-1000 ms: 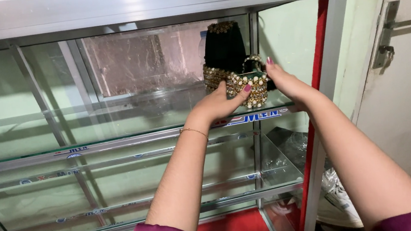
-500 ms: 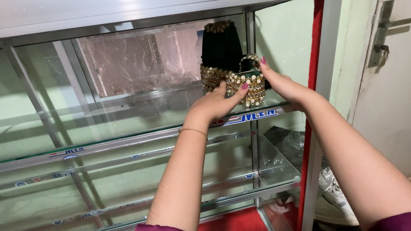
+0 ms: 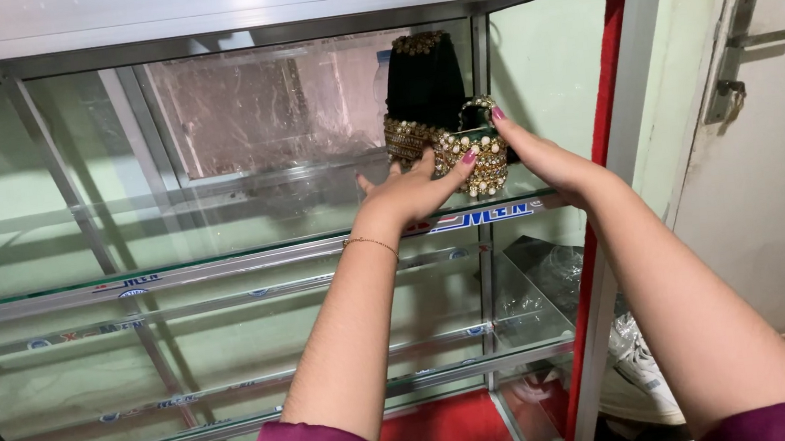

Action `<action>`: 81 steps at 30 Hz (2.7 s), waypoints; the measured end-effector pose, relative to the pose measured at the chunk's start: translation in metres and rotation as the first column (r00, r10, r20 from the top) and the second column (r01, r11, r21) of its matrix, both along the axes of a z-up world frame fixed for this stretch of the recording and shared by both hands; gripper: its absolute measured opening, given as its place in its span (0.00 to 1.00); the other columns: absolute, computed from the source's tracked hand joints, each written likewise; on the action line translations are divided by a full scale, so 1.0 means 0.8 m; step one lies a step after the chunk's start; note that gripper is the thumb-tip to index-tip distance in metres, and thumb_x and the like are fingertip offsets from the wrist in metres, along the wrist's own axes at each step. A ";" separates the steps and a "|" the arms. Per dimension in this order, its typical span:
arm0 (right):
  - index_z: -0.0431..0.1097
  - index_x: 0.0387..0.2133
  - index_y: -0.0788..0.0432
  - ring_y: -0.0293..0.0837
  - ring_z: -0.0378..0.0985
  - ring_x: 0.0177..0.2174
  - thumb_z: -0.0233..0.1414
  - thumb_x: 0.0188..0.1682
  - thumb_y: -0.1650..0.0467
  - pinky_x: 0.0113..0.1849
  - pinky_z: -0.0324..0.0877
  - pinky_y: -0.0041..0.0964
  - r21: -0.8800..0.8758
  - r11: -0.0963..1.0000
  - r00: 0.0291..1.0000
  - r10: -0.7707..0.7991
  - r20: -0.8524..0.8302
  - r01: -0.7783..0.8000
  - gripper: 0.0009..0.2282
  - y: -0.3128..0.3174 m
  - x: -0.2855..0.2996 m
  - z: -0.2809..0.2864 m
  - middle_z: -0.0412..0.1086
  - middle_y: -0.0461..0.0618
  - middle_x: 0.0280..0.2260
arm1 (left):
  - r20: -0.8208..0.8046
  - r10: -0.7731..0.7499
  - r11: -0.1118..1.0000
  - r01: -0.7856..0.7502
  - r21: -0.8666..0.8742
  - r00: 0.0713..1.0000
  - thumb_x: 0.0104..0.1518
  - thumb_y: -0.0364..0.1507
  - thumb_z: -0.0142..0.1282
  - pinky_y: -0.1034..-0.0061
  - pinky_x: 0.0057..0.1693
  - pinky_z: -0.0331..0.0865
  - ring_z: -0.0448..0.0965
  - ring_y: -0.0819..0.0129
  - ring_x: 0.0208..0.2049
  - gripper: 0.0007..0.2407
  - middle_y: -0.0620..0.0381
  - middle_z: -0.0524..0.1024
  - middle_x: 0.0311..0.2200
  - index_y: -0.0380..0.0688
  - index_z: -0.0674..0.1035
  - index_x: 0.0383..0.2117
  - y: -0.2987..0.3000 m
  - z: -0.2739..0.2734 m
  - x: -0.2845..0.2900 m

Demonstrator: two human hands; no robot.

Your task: Organizing bridal shoes and crowns inside a glass display cabinet

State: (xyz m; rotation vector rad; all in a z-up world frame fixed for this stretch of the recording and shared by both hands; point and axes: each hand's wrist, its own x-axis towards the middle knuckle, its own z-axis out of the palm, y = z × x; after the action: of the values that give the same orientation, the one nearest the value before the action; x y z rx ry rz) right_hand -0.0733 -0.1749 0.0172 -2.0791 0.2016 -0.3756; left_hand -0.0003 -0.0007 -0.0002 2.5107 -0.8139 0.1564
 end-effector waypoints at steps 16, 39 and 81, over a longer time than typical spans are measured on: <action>0.41 0.73 0.46 0.59 0.38 0.70 0.35 0.43 0.34 0.61 0.49 0.70 -0.005 1.000 0.999 0.006 -0.034 -0.006 0.48 -0.006 0.002 0.000 0.37 0.55 0.73 | 0.001 -0.010 1.000 0.010 0.022 1.000 0.53 0.65 0.21 0.29 0.68 0.24 0.42 0.46 0.73 0.46 0.45 0.52 0.72 0.42 0.53 0.72 -0.003 -0.004 0.016; 0.44 0.72 0.54 0.69 0.33 0.69 0.28 0.47 0.38 0.66 0.37 0.66 -0.228 0.970 0.996 0.090 0.015 -0.084 0.45 0.010 -0.021 0.004 0.38 0.72 0.70 | 0.006 0.006 1.000 -0.006 0.030 1.000 0.52 0.67 0.17 0.31 0.68 0.24 0.43 0.49 0.74 0.48 0.46 0.52 0.72 0.41 0.51 0.72 -0.010 -0.012 0.037; 0.42 0.71 0.62 0.77 0.48 0.64 0.46 0.47 0.41 0.62 0.46 0.72 -0.450 0.892 0.977 0.119 0.176 -0.028 0.48 -0.033 0.025 -0.021 0.48 0.76 0.67 | 0.071 -0.059 0.998 0.058 0.015 0.996 0.56 0.62 0.40 0.25 0.65 0.24 0.44 0.40 0.73 0.46 0.39 0.50 0.72 0.41 0.46 0.73 -0.008 -0.010 0.034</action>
State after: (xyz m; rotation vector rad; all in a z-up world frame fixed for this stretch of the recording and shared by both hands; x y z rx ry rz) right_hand -0.0531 -0.2015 0.0002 -2.4719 -0.0970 -0.6271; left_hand 0.0266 -0.0070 -0.0079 2.5031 -0.9184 0.2223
